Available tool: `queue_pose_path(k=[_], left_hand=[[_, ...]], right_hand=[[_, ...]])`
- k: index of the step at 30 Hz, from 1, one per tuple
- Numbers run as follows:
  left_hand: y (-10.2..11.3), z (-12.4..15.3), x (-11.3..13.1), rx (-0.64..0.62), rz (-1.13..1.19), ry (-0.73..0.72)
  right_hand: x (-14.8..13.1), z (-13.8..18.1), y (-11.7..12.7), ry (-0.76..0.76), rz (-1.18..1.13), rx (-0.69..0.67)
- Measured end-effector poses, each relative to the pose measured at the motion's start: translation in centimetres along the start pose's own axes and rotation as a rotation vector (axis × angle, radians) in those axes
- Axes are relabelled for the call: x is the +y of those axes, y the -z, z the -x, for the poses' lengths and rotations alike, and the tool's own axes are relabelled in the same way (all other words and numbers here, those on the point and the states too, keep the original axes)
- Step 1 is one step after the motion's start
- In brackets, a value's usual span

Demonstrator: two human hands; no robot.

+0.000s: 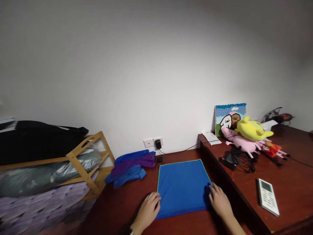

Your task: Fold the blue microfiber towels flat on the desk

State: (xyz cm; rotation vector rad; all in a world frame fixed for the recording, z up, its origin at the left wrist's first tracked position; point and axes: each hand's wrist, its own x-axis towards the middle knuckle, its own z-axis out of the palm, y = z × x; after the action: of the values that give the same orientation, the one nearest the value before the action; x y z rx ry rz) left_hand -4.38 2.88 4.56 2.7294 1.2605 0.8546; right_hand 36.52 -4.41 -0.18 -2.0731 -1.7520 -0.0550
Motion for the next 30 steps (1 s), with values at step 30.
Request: queue_pose_path(k=[30], left_hand=[[-20.0,-22.5,-4.3,-0.250,-0.032,0.281]], right_hand=[[0.6,-24.2,-11.2,-0.178,0.161,-0.286]])
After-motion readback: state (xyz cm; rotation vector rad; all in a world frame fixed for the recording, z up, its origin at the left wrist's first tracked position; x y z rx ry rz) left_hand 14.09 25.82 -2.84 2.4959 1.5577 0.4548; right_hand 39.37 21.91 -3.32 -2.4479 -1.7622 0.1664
